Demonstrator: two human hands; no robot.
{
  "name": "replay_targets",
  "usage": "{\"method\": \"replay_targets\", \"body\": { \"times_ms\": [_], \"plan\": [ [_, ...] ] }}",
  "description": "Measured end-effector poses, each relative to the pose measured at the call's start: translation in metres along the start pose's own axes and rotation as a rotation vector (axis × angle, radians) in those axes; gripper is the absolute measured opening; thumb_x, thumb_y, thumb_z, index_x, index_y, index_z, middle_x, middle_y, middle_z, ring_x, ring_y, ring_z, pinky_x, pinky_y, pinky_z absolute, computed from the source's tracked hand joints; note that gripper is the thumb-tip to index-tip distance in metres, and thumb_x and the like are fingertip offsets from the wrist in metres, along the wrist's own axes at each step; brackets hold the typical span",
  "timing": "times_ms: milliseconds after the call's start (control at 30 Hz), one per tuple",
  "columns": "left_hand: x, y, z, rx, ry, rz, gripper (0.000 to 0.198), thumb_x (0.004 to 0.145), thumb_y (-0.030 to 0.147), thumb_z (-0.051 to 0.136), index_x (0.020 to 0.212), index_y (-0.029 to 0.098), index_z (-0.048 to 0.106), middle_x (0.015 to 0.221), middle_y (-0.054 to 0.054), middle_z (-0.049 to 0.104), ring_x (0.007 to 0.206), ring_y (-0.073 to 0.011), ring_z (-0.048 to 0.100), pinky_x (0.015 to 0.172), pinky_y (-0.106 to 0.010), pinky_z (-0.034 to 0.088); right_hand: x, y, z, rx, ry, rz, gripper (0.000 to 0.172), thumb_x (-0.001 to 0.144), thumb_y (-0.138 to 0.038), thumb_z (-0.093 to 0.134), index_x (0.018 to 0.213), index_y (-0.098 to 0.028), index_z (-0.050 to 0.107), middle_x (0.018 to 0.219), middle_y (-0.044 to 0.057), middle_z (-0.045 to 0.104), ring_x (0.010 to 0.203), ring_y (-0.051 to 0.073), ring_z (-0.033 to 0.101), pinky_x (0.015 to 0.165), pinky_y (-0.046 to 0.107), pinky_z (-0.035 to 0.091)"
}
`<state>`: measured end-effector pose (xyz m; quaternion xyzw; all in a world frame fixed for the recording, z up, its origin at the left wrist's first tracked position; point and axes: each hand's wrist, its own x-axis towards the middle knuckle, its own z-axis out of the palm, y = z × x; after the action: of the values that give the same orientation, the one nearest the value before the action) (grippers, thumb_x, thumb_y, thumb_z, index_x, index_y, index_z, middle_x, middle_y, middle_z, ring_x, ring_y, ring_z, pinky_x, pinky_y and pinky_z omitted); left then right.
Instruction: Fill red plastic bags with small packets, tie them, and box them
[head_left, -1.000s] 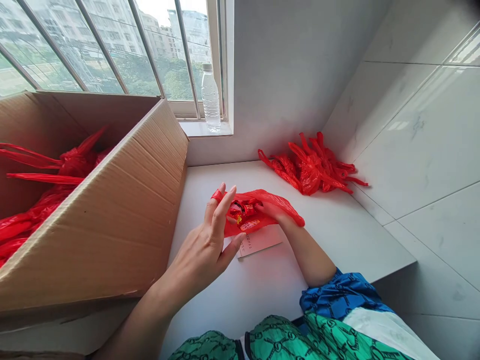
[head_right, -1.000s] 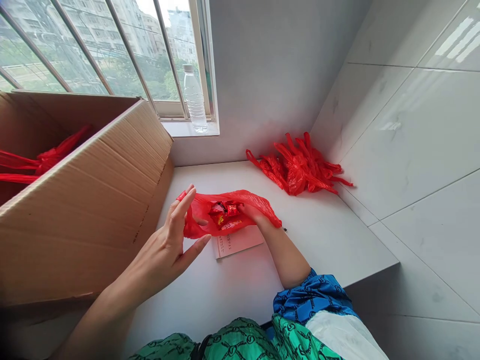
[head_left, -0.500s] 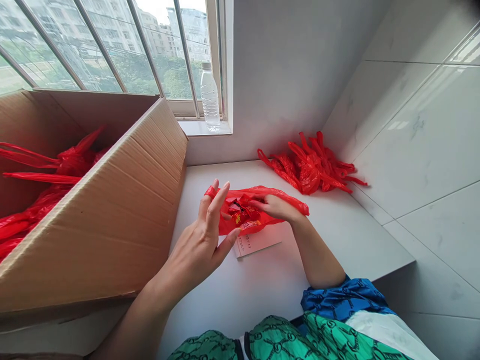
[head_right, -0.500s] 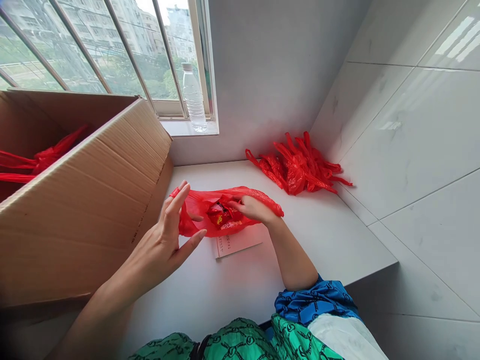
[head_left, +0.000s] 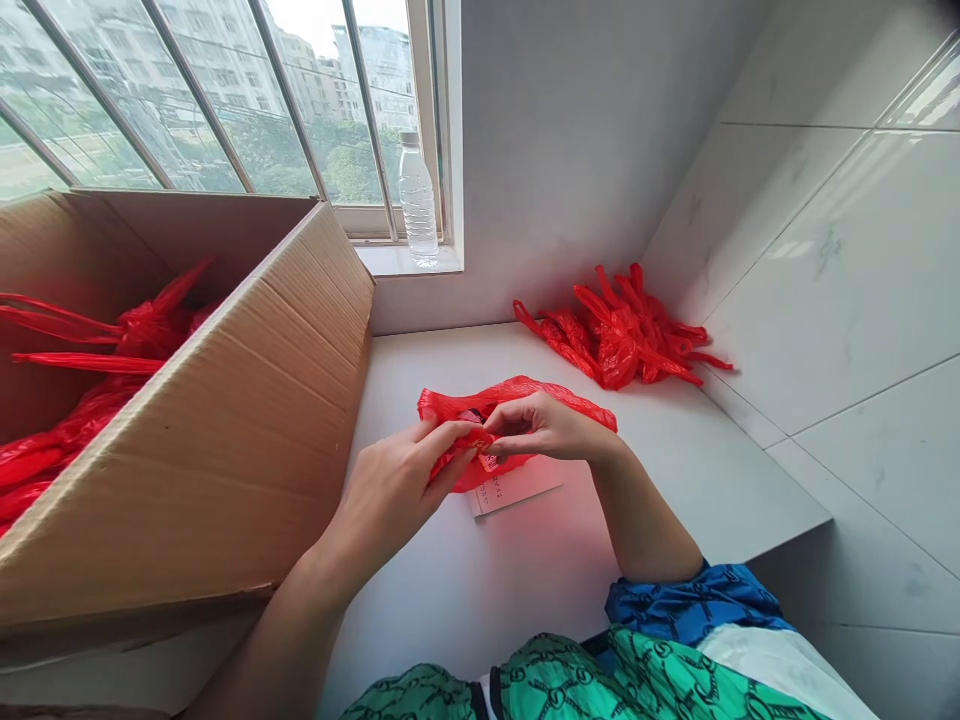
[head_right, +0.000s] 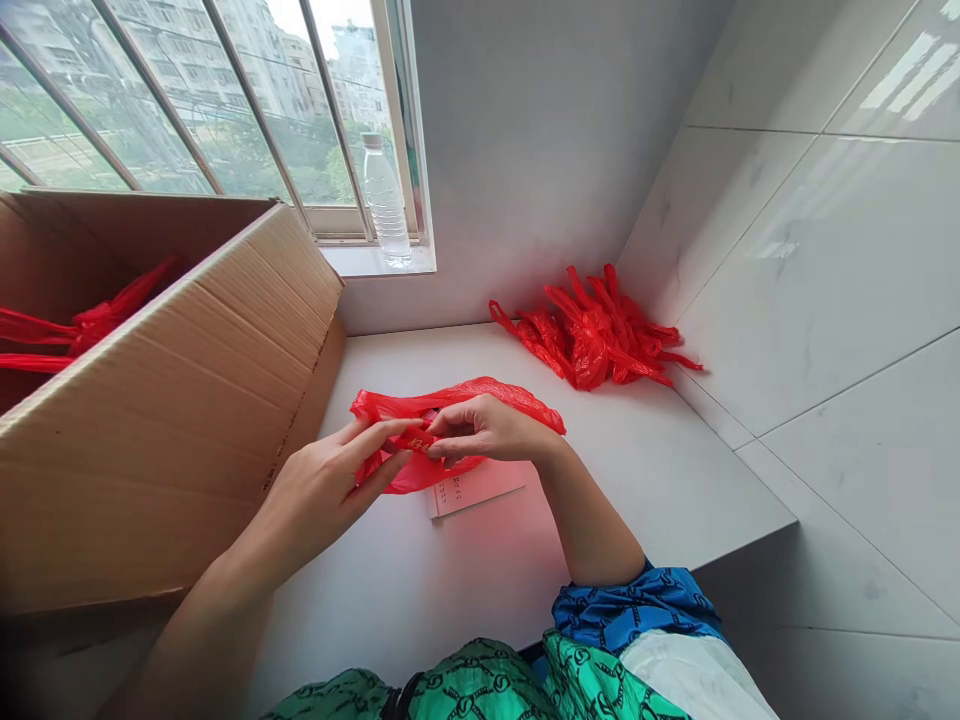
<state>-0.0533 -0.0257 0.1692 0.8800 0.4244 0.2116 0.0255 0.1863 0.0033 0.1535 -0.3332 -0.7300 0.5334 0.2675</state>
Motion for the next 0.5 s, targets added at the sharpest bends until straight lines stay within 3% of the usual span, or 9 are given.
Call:
{"method": "replay_targets", "body": {
  "times_ms": [100,267,367,500],
  "plan": [
    [0.0004,-0.0013,0.0003,-0.059,0.062,0.005,0.025,0.101,0.037,0.047,0.106,0.027,0.069,0.09,0.0,0.072,0.067,-0.0136,0.064,0.055,-0.023,0.037,-0.0031,-0.0043,0.0035,-0.006,0.05,-0.037,0.024,0.087,-0.036,0.07,0.106,-0.022,0.07,0.101,0.003,0.073,0.094,0.019,0.072,0.083,0.033,0.058],
    [-0.0007,-0.0027,0.0007,-0.174,0.154,-0.003,0.022,0.096,0.022,0.05,0.081,0.022,0.066,0.09,0.002,0.072,0.07,-0.0113,0.063,0.061,-0.022,0.041,-0.0022,-0.0032,0.0043,0.113,-0.021,-0.048,0.03,0.087,-0.031,0.071,0.114,-0.023,0.062,0.115,0.006,0.072,0.11,0.02,0.068,0.09,0.034,0.057],
    [-0.0006,-0.0049,0.0021,-0.167,0.16,-0.003,0.021,0.093,0.017,0.05,0.079,0.021,0.065,0.089,0.002,0.072,0.07,-0.0112,0.063,0.062,-0.022,0.042,-0.0015,-0.0009,0.0015,0.078,-0.028,-0.085,0.03,0.089,-0.029,0.068,0.117,-0.022,0.062,0.113,0.006,0.071,0.107,0.019,0.068,0.089,0.034,0.057],
    [0.0003,-0.0072,0.0042,-0.088,0.136,-0.037,0.019,0.092,0.015,0.05,0.083,0.021,0.065,0.086,0.002,0.07,0.066,-0.0112,0.061,0.06,-0.022,0.039,-0.0041,-0.0043,0.0044,-0.17,-0.038,-0.053,0.018,0.092,-0.029,0.064,0.109,-0.022,0.068,0.108,0.003,0.072,0.101,0.017,0.068,0.084,0.029,0.056]
  ]
}}
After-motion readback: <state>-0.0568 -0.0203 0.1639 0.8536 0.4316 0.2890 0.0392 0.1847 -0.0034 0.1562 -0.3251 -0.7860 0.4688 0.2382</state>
